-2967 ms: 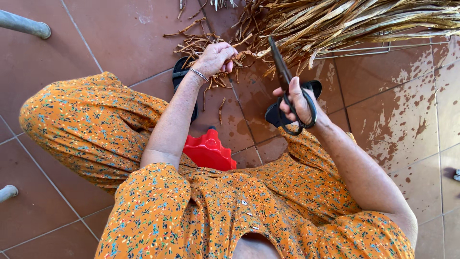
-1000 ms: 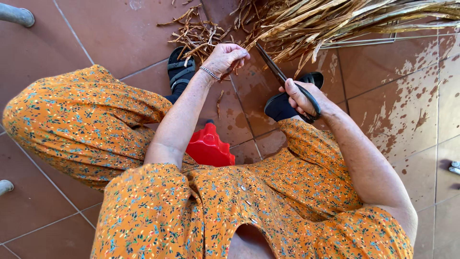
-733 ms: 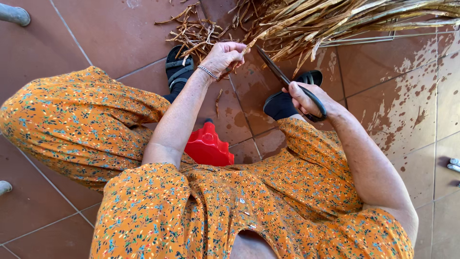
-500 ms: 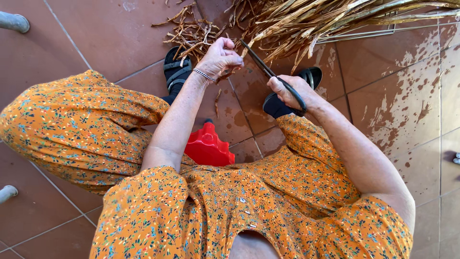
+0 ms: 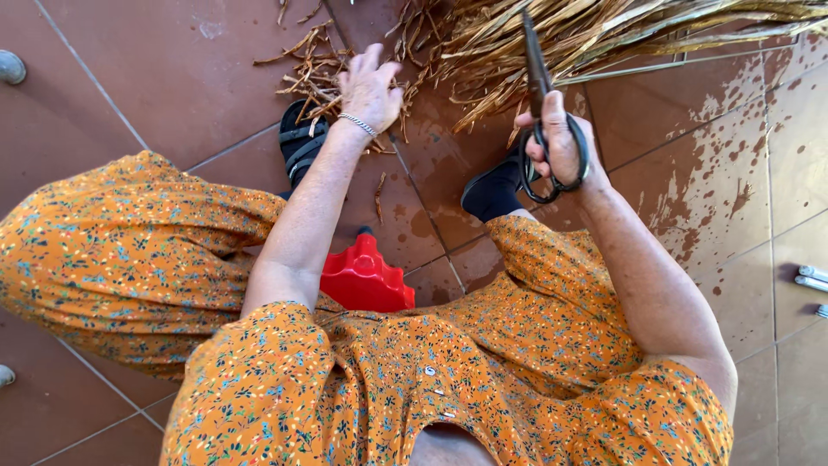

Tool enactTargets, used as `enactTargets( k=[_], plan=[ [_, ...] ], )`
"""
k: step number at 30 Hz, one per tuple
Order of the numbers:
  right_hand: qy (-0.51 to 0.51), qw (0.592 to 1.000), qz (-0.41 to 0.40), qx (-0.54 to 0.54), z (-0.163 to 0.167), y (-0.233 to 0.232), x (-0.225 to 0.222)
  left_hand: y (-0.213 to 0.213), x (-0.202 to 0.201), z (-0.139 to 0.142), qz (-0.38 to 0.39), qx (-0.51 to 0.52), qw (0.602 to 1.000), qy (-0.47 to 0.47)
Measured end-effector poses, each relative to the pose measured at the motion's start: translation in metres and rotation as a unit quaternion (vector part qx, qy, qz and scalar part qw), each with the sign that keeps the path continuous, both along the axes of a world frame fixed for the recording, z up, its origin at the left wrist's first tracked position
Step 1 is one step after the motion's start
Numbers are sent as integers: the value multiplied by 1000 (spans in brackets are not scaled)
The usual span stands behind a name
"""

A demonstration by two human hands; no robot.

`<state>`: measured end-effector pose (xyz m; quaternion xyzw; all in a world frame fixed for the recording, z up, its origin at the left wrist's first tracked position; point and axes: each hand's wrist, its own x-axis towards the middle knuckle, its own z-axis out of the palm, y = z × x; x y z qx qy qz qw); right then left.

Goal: The person sits on a small red stool and uses scissors to trim the ends of a bundle of dried plant stalks. They repeatedly cut small sections of the stalks, which fall onto the tiled floor.

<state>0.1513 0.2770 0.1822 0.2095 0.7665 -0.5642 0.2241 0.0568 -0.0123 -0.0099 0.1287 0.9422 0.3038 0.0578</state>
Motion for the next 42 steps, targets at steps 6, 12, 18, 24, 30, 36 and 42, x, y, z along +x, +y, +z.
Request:
enactTargets(
  k=[6,12,18,24,30,36,42],
  plan=[
    [22,999,-35,-18,14,15,-2,90,-36,15,-55,112,991,51],
    [-10,998,-31,-57,1,25,-15,144,24,23,-93,11,987,127],
    [-39,994,-66,-79,-10,25,-18,126,57,35,-117,152,954,231],
    [-30,995,-67,-69,-9,33,-14,86,-5,-12,97,420,891,-145],
    [-28,995,-63,-65,-8,35,-7,74,-59,-30,88,137,969,-187],
    [-43,996,-68,-48,-7,33,-8,92,-66,-12,19,1,963,-268],
    [-34,997,-55,-35,-5,31,-11,41,-48,-34,38,126,962,-239]
  ],
)
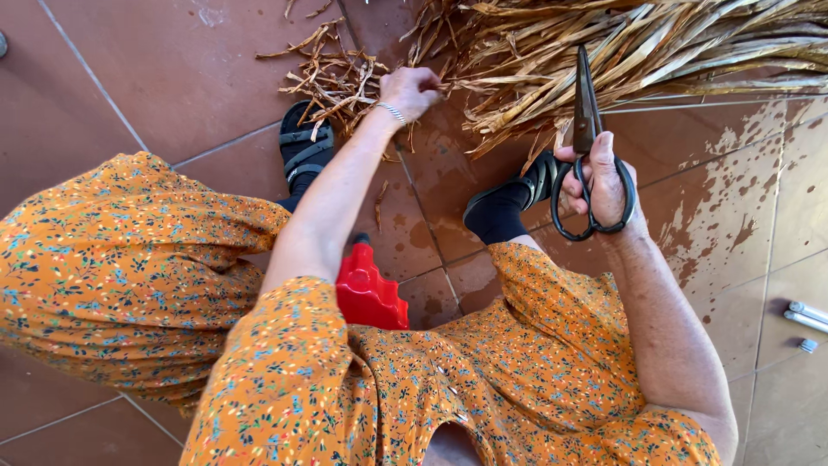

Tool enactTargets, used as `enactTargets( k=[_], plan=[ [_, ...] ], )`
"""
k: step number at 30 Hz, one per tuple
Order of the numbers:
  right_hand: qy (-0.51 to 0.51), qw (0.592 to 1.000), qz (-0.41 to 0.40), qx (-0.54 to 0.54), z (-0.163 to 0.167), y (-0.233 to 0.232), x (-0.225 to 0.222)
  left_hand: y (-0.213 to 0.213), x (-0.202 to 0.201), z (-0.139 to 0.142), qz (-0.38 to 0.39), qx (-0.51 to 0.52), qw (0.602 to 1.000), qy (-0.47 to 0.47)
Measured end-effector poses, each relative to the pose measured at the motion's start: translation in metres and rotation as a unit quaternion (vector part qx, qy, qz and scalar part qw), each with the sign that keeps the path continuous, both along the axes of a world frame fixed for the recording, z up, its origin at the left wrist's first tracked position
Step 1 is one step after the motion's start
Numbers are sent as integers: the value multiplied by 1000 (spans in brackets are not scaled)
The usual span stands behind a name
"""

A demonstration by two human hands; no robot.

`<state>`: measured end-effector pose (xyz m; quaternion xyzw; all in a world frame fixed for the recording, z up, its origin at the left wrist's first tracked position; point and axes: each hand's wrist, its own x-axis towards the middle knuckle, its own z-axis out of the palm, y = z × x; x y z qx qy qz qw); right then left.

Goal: The person sits on a small red stool and uses scissors to trim the ends of a bundle of dried plant stalks. They repeatedly cut small sections of the stalks, which fall onto the tiled floor.

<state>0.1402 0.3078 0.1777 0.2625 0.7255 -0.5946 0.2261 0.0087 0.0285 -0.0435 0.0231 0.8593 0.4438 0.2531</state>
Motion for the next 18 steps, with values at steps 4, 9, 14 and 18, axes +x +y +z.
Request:
enactTargets(
  k=[4,9,14,18],
  plan=[
    [32,999,38,-14,6,-4,6,-42,17,-9,16,289,956,-54],
    [28,980,190,-54,11,-16,18,-75,27,3,66,397,893,-203],
    [-65,968,237,-58,-1,-29,21,-78,25,19,13,435,880,-190],
    [-99,963,251,-14,-15,-36,16,-72,24,22,5,427,880,-205]
  ],
)
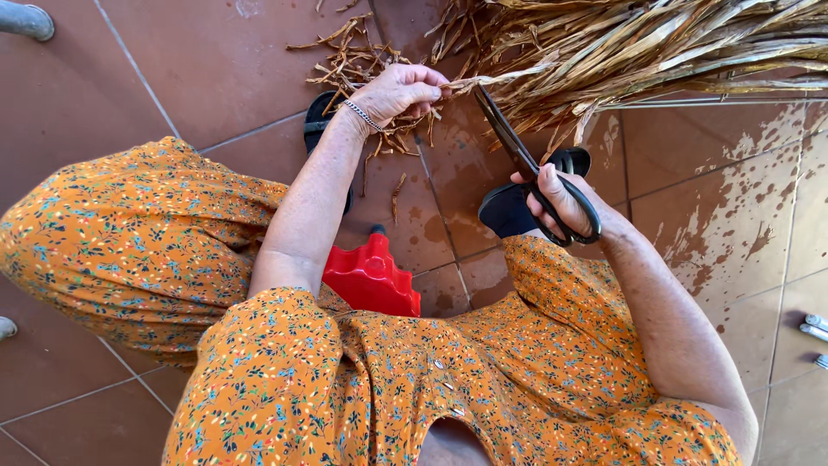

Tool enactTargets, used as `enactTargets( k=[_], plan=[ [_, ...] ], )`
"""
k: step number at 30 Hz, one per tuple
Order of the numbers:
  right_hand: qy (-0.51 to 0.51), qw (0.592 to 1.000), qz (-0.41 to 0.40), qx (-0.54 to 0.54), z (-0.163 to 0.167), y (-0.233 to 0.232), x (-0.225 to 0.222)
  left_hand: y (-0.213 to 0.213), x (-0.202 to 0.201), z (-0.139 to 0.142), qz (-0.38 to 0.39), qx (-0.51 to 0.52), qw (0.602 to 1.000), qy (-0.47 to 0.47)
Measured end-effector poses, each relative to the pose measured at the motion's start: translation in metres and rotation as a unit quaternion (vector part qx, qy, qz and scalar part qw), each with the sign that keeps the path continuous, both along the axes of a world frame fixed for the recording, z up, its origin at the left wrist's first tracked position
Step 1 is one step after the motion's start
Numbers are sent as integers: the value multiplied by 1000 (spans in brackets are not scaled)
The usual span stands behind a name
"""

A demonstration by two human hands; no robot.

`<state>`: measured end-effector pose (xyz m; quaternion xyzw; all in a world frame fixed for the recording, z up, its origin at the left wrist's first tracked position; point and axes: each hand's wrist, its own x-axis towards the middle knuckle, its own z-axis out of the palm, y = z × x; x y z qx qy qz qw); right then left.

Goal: The person sits on a small red stool and uses scissors to trim the ends of a bundle of dried plant stalks. They repeatedly cut small sections of the stalks, which fall onto the tiled floor.

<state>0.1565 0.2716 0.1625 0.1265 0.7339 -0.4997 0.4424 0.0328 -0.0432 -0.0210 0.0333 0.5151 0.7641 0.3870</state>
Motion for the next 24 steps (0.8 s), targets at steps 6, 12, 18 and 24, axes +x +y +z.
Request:
enactTargets(
  k=[6,12,18,24],
  plan=[
    [-21,999,19,37,-10,-4,6,-2,4,20,-67,-17,998,-2],
    [8,998,58,40,-32,-8,-4,-15,14,37,-41,-41,997,57],
    [34,997,64,19,-43,-22,-15,-15,16,29,30,-2,999,35],
    [42,999,12,3,-43,-40,-20,-15,15,32,37,5,999,14]
  ],
)
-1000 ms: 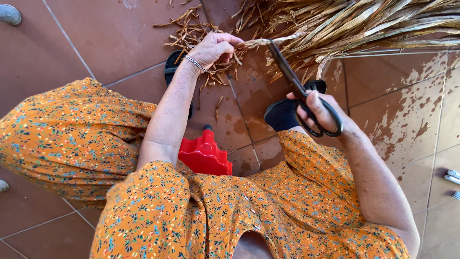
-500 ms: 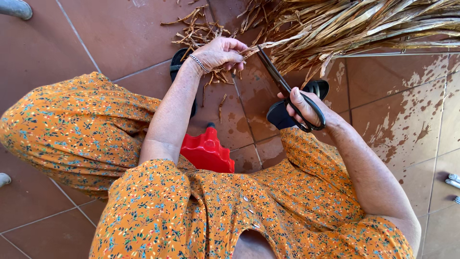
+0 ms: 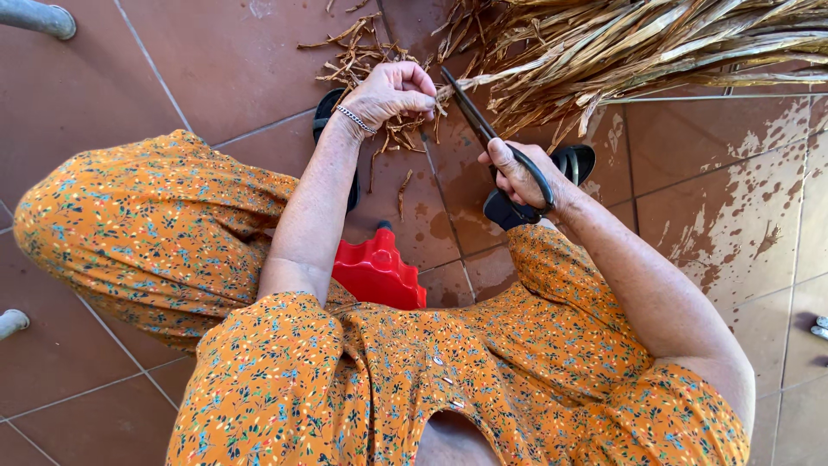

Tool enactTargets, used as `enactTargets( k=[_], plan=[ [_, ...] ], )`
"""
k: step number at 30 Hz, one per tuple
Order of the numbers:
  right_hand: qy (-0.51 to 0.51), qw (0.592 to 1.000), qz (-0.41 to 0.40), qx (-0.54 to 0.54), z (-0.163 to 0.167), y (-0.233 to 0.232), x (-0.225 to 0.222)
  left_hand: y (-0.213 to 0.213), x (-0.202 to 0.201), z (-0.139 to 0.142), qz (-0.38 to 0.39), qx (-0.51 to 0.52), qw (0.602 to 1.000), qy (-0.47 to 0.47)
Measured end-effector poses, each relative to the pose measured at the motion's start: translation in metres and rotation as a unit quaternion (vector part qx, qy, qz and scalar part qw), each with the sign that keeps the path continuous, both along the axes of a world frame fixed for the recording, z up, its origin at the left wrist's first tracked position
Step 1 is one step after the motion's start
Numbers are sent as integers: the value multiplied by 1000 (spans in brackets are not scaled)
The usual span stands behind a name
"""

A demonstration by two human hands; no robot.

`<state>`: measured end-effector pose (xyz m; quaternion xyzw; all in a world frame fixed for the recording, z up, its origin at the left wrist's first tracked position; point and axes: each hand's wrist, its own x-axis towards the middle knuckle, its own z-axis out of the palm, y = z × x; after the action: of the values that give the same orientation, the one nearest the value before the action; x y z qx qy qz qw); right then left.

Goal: The person sits on a small red stool and uses scissors to trim the ends of a bundle of dried plant stalks. They repeatedly cut small sections of the stalks, which fall onto the tiled floor.

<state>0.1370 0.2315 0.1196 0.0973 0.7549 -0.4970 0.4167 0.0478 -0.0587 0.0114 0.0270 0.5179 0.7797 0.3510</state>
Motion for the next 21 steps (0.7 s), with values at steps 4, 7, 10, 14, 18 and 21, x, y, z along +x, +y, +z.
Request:
enactTargets(
  k=[4,7,10,14,18,21],
  plan=[
    [47,998,-36,9,13,-3,3,-5,-7,20,19,-44,997,58],
    [62,997,-17,46,32,8,-14,-17,-16,37,53,-109,987,107],
    [90,992,-73,54,53,18,-20,-30,-23,45,42,-158,977,135],
    [99,983,-143,51,73,31,-20,-12,-27,25,31,-273,930,245],
    [118,982,-124,75,80,45,-23,-1,-30,-3,41,-394,745,537],
    [111,984,-116,79,75,52,-27,-1,-36,-14,-5,-437,810,391]
  ],
)
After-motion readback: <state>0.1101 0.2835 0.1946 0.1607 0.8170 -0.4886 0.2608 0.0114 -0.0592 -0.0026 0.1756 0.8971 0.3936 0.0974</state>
